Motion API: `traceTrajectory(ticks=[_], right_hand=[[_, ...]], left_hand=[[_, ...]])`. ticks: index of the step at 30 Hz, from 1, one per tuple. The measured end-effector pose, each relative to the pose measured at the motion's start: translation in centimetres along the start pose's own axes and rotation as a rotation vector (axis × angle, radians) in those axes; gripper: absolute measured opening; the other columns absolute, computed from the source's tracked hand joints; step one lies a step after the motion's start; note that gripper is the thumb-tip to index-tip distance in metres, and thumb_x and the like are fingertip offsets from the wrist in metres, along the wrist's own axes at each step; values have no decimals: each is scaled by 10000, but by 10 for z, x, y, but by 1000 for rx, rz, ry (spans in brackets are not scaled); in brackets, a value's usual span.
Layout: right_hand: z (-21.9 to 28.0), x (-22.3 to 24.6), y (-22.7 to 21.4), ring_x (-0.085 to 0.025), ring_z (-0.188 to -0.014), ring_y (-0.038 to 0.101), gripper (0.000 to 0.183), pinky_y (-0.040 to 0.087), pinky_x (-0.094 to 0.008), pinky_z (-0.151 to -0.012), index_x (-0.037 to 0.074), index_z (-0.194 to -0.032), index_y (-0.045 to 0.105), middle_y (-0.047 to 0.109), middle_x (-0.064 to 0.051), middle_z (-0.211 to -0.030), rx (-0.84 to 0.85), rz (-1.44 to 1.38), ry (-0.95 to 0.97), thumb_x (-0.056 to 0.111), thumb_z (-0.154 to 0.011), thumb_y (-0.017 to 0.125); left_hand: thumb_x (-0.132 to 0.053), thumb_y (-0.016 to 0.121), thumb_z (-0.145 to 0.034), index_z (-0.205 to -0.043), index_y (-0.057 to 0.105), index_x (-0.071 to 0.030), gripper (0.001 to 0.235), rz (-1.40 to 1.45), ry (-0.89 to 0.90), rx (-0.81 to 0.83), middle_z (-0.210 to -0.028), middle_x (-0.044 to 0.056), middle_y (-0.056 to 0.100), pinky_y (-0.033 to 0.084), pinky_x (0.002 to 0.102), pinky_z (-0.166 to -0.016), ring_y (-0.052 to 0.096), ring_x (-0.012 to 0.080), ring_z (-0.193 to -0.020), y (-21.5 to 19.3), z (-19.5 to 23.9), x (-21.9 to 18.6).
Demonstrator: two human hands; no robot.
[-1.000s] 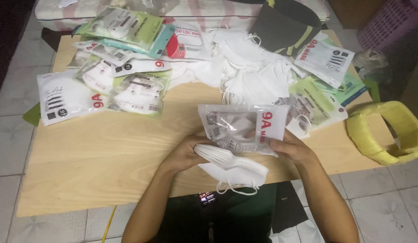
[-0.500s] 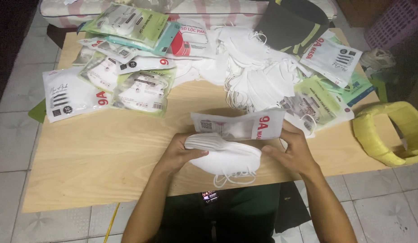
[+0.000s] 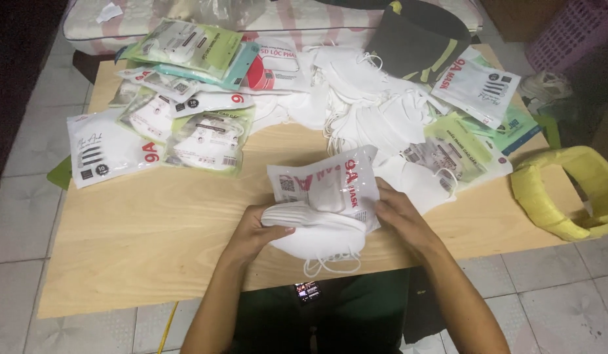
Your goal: The person folds a stack of white face masks and places them into a clear plastic packaging bag labeled '9A MASK'. They repeat this process, gathering masks from a pile on the table and inserting them into packaging.
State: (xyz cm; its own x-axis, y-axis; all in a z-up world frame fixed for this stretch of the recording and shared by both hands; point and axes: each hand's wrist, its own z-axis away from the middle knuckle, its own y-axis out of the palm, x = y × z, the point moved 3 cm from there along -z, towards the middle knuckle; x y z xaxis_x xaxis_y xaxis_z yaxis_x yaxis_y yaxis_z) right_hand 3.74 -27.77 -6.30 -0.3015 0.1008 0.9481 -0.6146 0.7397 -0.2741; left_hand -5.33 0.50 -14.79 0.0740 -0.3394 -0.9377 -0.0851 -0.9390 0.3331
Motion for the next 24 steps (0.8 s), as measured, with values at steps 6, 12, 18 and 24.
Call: traceTrajectory(ticks=[6, 12, 18, 24], right_hand=[[14, -10, -8, -315, -1219, 566, 552, 373, -525, -1109, 41, -1295, 717, 673, -177, -1247, -68, -99, 112, 426, -958, 510], [-1, -16, -60, -242, -1185, 483, 555, 416, -405, -1048, 46, -1350, 665, 554, -103, -1269, -435, -224, 214, 413, -953, 538], [-71, -16, -104, -261, -1138, 542, 460, 498, -470, -1041, 76, -1438, 558, 525, -82, -1268, -702, -383, 205, 273, -1023, 588], [-63, -36, -64, -482, -1278, 548, 503, 454, -627, -1006, 53, -1441, 506, 438, -299, -1499, -728, 231, 283, 249, -1009, 672]], left_hand=[[-6, 819, -731, -1031, 790, 33, 304, -32, -61, -99, -948, 192, 788, 588, 415, -789, 685, 251, -913, -20, 11, 16], [18, 821, -694, -1046, 775, 55, 356, -3, -114, -289, -907, 179, 771, 590, 402, -741, 687, 249, -843, -31, 30, -10], [43, 801, -690, -1085, 740, 45, 400, 107, -184, -477, -872, 164, 759, 589, 366, -674, 725, 259, -777, -48, 45, -14], [20, 802, -685, -1113, 723, 40, 436, 126, -217, -555, -858, 157, 745, 590, 360, -651, 733, 264, -747, -57, 55, -13]])
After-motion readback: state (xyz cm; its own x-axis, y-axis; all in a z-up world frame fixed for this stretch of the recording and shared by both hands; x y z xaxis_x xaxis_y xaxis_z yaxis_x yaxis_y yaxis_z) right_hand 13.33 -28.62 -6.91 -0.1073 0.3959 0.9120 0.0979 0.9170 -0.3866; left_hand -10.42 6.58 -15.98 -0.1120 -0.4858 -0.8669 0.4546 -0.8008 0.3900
